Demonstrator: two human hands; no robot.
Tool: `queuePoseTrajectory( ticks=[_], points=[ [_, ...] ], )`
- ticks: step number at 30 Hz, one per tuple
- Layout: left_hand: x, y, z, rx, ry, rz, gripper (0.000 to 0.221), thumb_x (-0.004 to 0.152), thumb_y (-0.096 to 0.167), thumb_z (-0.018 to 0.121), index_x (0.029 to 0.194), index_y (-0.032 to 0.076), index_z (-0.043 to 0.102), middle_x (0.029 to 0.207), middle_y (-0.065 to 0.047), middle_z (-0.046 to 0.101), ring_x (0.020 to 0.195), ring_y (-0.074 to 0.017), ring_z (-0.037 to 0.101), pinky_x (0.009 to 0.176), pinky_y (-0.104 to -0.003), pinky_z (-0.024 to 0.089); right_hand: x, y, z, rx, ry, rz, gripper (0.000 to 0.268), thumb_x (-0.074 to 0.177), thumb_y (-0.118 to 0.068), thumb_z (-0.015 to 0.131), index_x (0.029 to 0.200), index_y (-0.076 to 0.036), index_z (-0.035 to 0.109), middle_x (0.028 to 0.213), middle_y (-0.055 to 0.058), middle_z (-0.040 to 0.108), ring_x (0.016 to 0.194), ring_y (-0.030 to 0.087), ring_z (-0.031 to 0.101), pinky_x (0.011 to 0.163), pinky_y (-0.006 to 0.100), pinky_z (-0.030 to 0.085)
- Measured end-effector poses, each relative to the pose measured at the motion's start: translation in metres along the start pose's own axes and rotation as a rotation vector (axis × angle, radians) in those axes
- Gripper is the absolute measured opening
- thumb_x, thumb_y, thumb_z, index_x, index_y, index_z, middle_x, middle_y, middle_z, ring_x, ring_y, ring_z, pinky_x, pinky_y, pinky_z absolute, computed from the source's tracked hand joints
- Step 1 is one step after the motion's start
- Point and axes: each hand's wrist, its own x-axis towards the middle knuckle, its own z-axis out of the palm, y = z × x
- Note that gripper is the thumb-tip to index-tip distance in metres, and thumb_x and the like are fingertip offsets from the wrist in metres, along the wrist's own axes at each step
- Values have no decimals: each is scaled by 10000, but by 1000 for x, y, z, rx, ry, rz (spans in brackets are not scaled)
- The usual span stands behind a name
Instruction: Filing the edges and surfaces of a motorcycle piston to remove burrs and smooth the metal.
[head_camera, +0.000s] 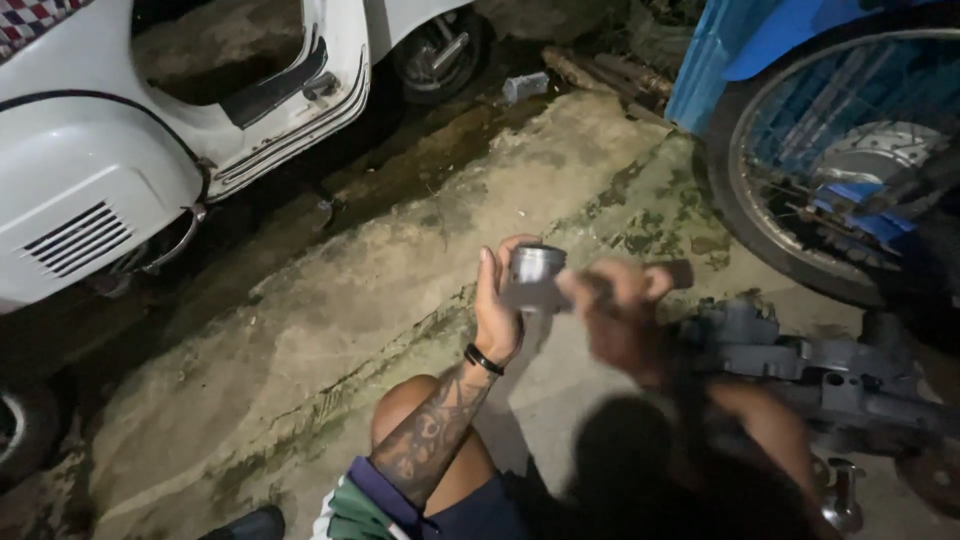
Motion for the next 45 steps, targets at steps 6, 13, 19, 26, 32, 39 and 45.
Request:
queuePoseTrajectory(
  ticks=[6, 13, 19, 26, 32, 39, 45],
  points=[
    [12, -5, -17, -237, -41, -20, 541, 931, 393, 417, 1253, -10, 579, 857, -170, 626, 667, -231, 652, 594, -315, 568, -22, 77, 9, 876, -36, 1174, 463, 1099, -253, 594, 1485, -1, 549, 1402, 288, 589, 1265, 369, 596, 1054, 516, 437],
    [26, -3, -26, -277, -96, -17, 605, 791, 280, 484, 1318, -13, 539, 955, -188, 648, 736, -253, 680, 629, -333, 581, -37, 78, -1, 1344, 60, 1421, 606, 1085, -198, 574, 1604, -22, 314, 1503, 257, 490, 1378, 341, 534, 1154, 472, 404],
    [22, 0, -11, -283, -125, -97, 603, 798, 181, 552, 1373, 2, 530, 1077, -183, 649, 876, -251, 684, 733, -343, 594, 1, 34, -23, 1402, -102, 1380, 621, 952, -235, 665, 1525, -56, 506, 1291, 146, 612, 1140, 218, 613, 1041, 383, 473],
    [24, -28, -14, -286, -155, -236, 577, 847, 125, 618, 1396, -33, 537, 1082, -183, 666, 930, -259, 700, 775, -370, 610, -24, 38, -11, 1482, -71, 1190, 661, 930, -200, 691, 1514, 16, 467, 1097, 134, 572, 845, 209, 607, 692, 349, 555],
    [8, -34, 3, -155, -221, -250, 571, 919, 130, 624, 1452, -25, 491, 1223, -204, 655, 1115, -262, 654, 961, -390, 550, -18, 36, -21, 1577, 65, 1186, 684, 1001, -231, 628, 1551, 79, 363, 982, 175, 608, 820, 190, 604, 634, 295, 474],
    [-1, -42, 13, 21, -243, -249, 653, 862, 82, 701, 1469, 18, 468, 1283, -122, 620, 705, -22, 628, 515, -103, 490, 0, 32, -34, 1465, 108, 1194, 660, 963, -183, 570, 1573, 9, 407, 1165, 116, 565, 1004, 185, 586, 815, 319, 502],
    [-2, -48, 9, 63, -237, -255, 623, 885, 111, 703, 1460, 22, 482, 1311, -123, 590, 769, -42, 642, 503, -106, 475, -27, 42, -16, 1476, 167, 1143, 662, 987, -177, 560, 1592, 17, 375, 1108, 160, 610, 867, 190, 615, 718, 327, 528]
  ],
)
